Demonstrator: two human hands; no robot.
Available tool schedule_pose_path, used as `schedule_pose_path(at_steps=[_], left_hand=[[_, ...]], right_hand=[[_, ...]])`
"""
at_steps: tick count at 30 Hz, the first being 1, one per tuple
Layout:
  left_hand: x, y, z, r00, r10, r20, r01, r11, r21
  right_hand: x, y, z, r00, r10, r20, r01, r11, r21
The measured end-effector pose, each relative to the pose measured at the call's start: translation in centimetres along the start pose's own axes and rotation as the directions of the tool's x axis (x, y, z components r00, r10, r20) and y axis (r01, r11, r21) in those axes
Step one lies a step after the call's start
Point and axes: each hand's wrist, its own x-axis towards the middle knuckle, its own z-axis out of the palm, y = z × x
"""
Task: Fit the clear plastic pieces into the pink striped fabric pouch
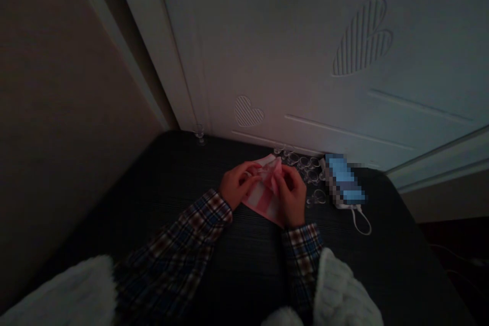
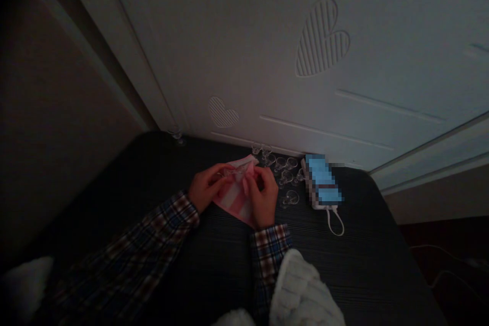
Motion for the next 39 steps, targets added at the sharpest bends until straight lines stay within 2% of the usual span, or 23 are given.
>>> schedule_pose_path(at_steps=[3,6,12,19,27,33,39], left_hand=[[-0.1,0.2,-0.1,0.999,-0.008,0.038,0.010,0.999,-0.039],[-0.1,0.3,-0.2,0.998,-0.026,0.059,0.032,0.995,-0.092],[-0.1,0.0,0.1,0.998,-0.003,0.056,0.010,0.991,-0.130],[-0.1,-0.1,0.0,0.997,0.032,0.067,-0.032,0.999,0.004],[-0.1,-0.3,0.0,0.998,0.012,0.067,-0.019,0.995,0.097],[0.1,-0.4,-0.2,0.998,-0.038,0.055,0.036,0.998,0.043],[0.0,-0.3,0.0,0.995,-0.025,0.094,0.033,0.996,-0.078]], right_hand=[[0.0,0.0,-0.1,0.999,-0.029,-0.032,0.027,0.999,-0.047],[-0.1,-0.2,-0.2,0.999,-0.047,-0.016,0.046,0.998,-0.051],[-0.3,0.1,0.0,0.999,0.032,-0.013,-0.032,0.999,0.001],[-0.2,1.2,0.3,0.990,0.140,-0.025,-0.137,0.985,0.104],[-0.1,0.6,0.1,0.996,0.093,-0.016,-0.091,0.990,0.103],[-0.3,0.1,0.0,0.998,0.048,0.029,-0.049,0.998,0.038],[-0.3,0.7,0.2,0.996,0.083,-0.011,-0.083,0.996,0.043]])
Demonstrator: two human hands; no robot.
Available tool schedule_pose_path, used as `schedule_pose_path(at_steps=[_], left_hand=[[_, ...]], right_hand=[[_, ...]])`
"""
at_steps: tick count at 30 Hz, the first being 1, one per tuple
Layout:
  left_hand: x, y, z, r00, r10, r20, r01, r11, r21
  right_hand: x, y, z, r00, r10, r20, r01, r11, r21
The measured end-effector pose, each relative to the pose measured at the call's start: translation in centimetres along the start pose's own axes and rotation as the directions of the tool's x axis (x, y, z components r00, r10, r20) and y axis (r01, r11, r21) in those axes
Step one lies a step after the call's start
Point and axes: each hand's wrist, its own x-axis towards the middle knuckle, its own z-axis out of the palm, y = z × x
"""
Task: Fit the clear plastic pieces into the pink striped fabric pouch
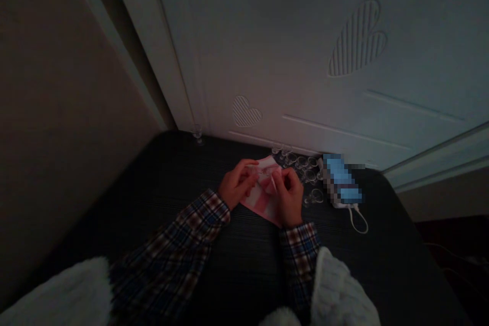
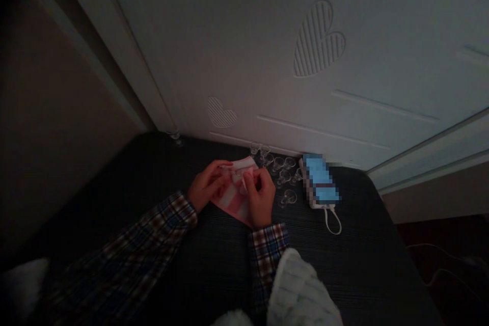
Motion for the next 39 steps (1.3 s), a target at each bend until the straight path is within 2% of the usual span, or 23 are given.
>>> schedule_pose_path(at_steps=[5,9,13,20,25,30,34,39], left_hand=[[0.0,0.0,0.1,1.000,0.031,-0.001,-0.031,0.998,0.058],[0.0,-0.1,0.1,1.000,0.028,-0.014,-0.027,0.998,0.061],[0.0,-0.2,0.0,0.999,0.025,-0.029,-0.021,0.991,0.135],[0.0,0.1,-0.5,0.994,-0.001,-0.111,0.031,0.964,0.264],[-0.1,0.2,-0.5,0.992,0.011,-0.123,0.019,0.969,0.245],[-0.2,0.2,-0.2,0.999,0.021,-0.044,-0.016,0.994,0.104],[-0.1,0.1,-0.2,0.999,0.041,-0.017,-0.038,0.988,0.147],[0.0,-0.4,-0.3,0.999,0.038,-0.016,-0.036,0.990,0.136]], right_hand=[[0.1,0.4,0.1,0.999,0.041,-0.035,-0.040,0.998,0.039],[0.1,0.4,0.1,0.999,0.038,-0.034,-0.038,0.999,0.027],[0.1,0.3,0.0,0.999,0.029,-0.042,-0.029,1.000,0.003],[-0.3,-1.0,-0.1,0.993,-0.085,0.077,0.088,0.996,-0.035],[-0.3,-1.1,-0.1,0.995,-0.084,0.049,0.087,0.995,-0.055],[-0.1,-0.2,0.0,1.000,-0.013,0.002,0.013,1.000,-0.025],[0.0,0.4,0.1,0.999,0.034,-0.018,-0.033,0.999,0.018],[0.0,0.2,0.0,0.999,0.034,-0.011,-0.034,0.999,0.018]])
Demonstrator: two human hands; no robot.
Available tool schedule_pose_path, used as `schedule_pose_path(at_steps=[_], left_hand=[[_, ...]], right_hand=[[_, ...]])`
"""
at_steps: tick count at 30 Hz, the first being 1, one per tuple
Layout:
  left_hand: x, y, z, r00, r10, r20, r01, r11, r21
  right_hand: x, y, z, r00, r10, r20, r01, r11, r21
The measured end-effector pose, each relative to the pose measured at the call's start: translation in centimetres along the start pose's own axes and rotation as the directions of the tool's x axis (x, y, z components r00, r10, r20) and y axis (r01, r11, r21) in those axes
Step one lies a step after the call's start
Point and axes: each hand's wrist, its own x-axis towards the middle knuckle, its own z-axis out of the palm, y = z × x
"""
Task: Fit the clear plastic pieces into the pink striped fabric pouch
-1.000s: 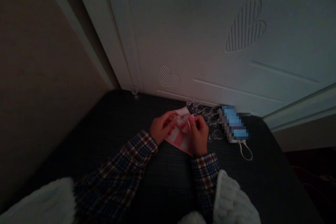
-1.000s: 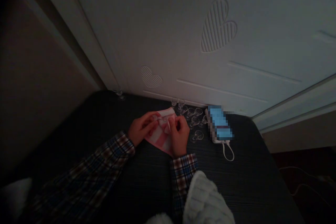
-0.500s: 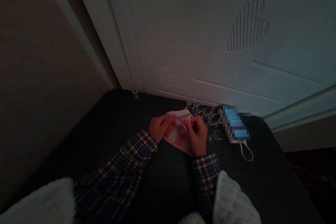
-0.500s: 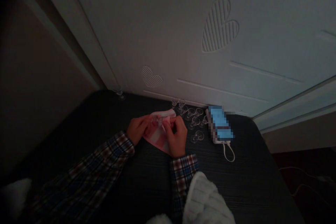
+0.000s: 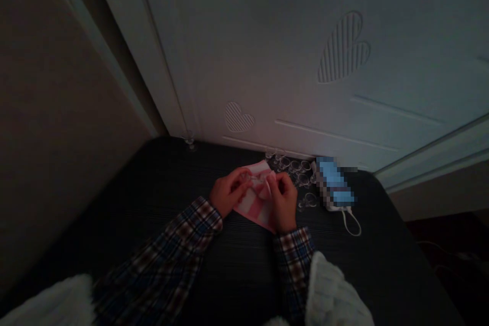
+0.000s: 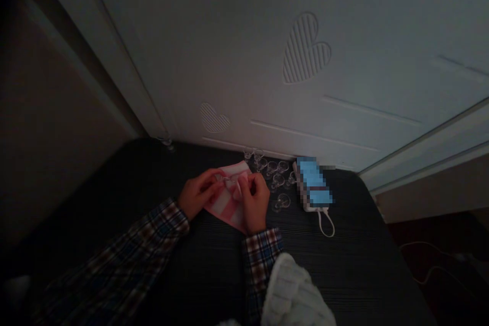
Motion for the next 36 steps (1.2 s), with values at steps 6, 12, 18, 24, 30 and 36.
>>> schedule_pose_path(at_steps=[6,12,18,24,30,36], left_hand=[[0.1,0.1,-0.4,0.998,-0.020,-0.052,0.026,0.992,0.124],[0.1,0.8,-0.6,0.999,-0.038,-0.037,0.042,0.990,0.135],[0.1,0.9,-0.5,0.996,-0.032,-0.088,0.044,0.988,0.145],[0.0,0.9,-0.5,0.996,-0.049,-0.070,0.053,0.997,0.058],[0.0,0.3,-0.1,0.998,-0.015,-0.058,0.015,1.000,0.008],[-0.1,0.6,-0.1,0.999,0.017,-0.043,-0.016,0.999,0.038]], right_hand=[[-0.1,-0.6,0.1,0.999,-0.032,0.019,0.032,0.999,0.007],[-0.2,-0.7,0.1,0.998,-0.046,0.040,0.046,0.999,-0.003],[-0.2,-0.6,0.1,0.997,-0.056,0.052,0.058,0.997,-0.047],[-0.2,-0.6,0.2,0.997,-0.060,0.038,0.062,0.996,-0.070],[-0.2,-0.6,0.2,0.997,-0.066,0.034,0.068,0.995,-0.068],[-0.2,-0.6,0.1,0.998,-0.053,0.037,0.055,0.997,-0.059]])
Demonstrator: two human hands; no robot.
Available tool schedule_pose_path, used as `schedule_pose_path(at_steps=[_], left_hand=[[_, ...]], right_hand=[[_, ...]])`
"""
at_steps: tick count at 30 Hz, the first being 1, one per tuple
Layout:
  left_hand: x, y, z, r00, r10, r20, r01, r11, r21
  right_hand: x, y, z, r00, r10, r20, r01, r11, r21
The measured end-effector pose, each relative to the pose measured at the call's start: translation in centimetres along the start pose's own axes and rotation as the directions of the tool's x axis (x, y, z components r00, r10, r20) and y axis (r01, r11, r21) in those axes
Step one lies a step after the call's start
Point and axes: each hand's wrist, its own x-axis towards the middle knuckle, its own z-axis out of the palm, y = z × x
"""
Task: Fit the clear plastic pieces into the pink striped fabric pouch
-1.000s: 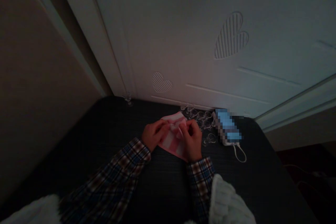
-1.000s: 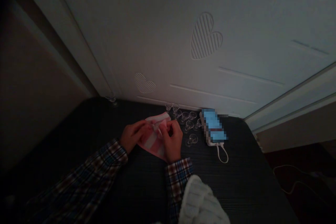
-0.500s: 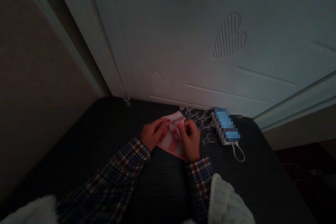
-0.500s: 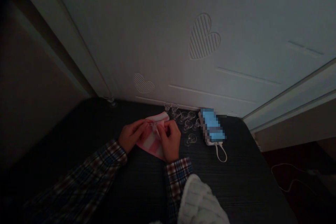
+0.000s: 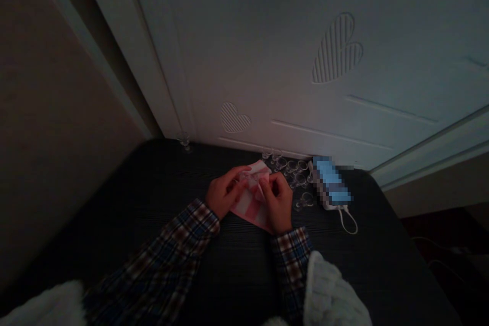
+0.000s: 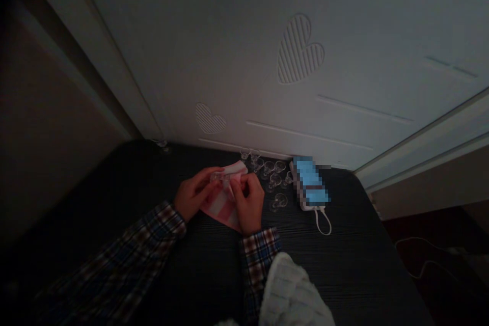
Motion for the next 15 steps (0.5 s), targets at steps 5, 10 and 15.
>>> schedule_pose_path(at_steps=[5,10,15], left_hand=[[-0.01,0.01,-0.11,1.000,-0.016,0.009,0.016,1.000,-0.024],[0.01,0.09,-0.17,0.994,-0.051,0.098,0.057,0.997,-0.050],[-0.09,0.17,-0.03,0.996,-0.043,0.076,0.049,0.995,-0.082]], right_hand=[[0.05,-0.09,-0.02,1.000,-0.006,-0.016,0.006,1.000,0.007],[0.17,-0.04,-0.08,1.000,0.005,-0.021,-0.004,0.999,0.048],[0.18,0.04,-0.07,0.999,0.013,-0.033,-0.011,0.998,0.060]])
